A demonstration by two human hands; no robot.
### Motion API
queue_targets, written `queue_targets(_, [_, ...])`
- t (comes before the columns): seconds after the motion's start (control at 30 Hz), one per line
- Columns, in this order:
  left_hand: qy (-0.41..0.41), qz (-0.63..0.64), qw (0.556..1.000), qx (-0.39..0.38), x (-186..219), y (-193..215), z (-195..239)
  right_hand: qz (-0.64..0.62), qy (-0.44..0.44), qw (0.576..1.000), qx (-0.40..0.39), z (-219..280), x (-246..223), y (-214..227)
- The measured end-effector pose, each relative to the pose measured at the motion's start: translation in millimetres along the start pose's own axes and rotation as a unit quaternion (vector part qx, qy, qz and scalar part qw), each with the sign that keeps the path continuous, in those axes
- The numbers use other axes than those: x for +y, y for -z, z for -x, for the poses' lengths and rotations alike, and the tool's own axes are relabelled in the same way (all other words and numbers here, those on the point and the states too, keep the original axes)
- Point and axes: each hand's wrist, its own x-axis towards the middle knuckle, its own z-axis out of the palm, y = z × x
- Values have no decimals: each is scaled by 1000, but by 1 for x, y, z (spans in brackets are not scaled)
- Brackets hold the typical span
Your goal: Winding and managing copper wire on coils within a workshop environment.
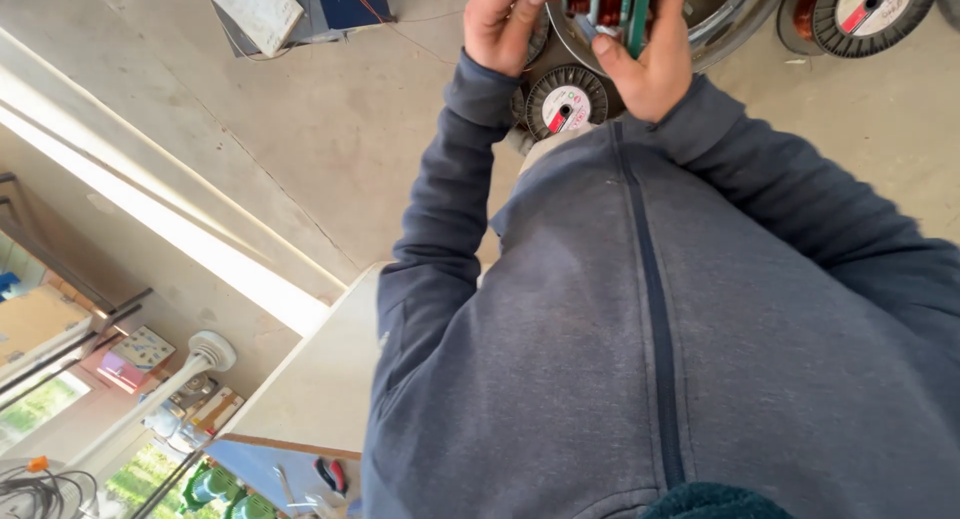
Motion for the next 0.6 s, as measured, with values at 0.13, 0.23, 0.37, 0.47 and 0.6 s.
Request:
queue_targets(0.13, [-184, -168, 968, 7, 18, -8, -16, 114, 11, 993, 1, 1, -2, 4])
queue_targets(0.23, [-255, -197, 946, 23, 6, -10, -24, 143, 3, 990, 9, 4, -3, 2])
queue_targets(0.37, [-280, -151, 948, 7, 0, -6, -33, 183, -30, 983, 5, 1, -17, 3])
queue_targets(0.47, [-275, -162, 946, -54, 17, 8, -41, 209, -91, 974, -5, -6, -35, 5])
queue_targets(0.6, [-257, -88, 957, -103, 23, 14, -33, 415, 75, 906, 31, -27, -92, 0])
